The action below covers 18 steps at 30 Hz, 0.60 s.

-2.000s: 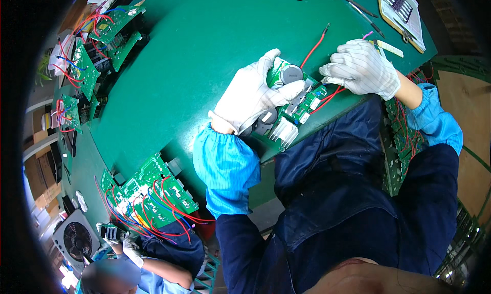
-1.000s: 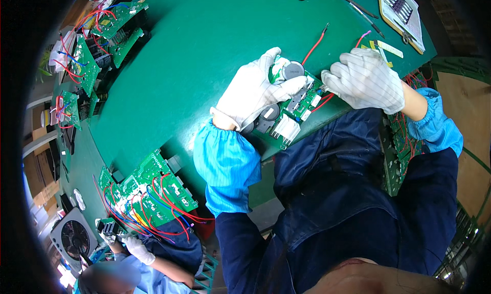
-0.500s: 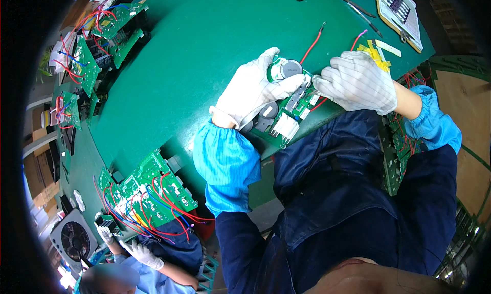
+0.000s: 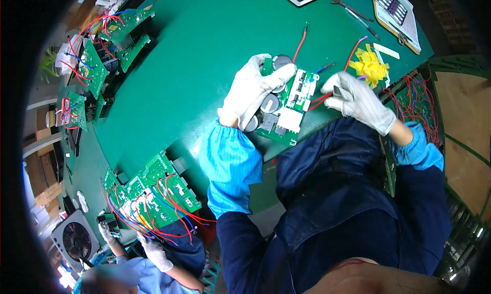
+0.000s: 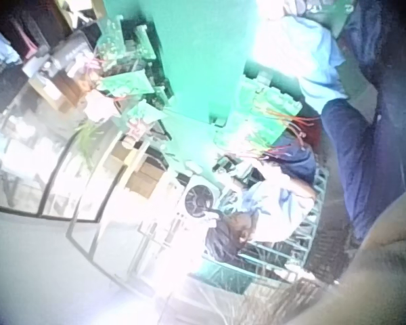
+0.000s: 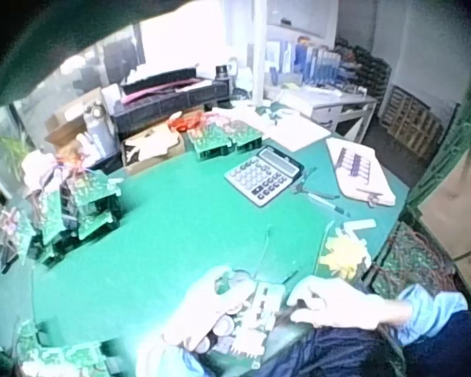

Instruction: Assembling capacitors and wiring onto printed circuit boards at an industrial workbench.

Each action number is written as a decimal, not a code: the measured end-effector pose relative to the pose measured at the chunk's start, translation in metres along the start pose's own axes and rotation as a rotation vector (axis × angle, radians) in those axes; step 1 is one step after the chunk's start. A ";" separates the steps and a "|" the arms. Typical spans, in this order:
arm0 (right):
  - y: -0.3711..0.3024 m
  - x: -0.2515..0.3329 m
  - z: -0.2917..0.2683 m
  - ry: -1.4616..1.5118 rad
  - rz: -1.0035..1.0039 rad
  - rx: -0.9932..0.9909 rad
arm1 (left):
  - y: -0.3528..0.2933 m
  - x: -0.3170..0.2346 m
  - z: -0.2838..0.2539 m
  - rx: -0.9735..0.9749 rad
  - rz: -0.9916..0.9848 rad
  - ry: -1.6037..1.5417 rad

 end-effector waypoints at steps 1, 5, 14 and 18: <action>-0.004 -0.003 0.009 0.180 0.197 0.071 | -0.002 0.003 -0.001 -0.029 -0.025 -0.086; -0.031 0.009 0.041 0.509 0.129 0.057 | 0.005 0.005 0.002 -0.149 -0.046 -0.294; -0.011 0.019 0.033 0.859 -0.191 -0.652 | -0.003 -0.006 0.053 -0.157 0.041 -1.263; 0.003 0.015 -0.010 0.661 -0.143 -0.730 | -0.001 0.011 0.068 -0.127 -0.051 -1.273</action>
Point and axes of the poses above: each hand's wrist, its own y-axis towards the middle knuckle, its own z-axis out of the palm, x = y × z, the point moved 6 cm from there along y, towards the middle knuckle, and after that the axes turned 7 degrees about y, right-handed, at the moved point
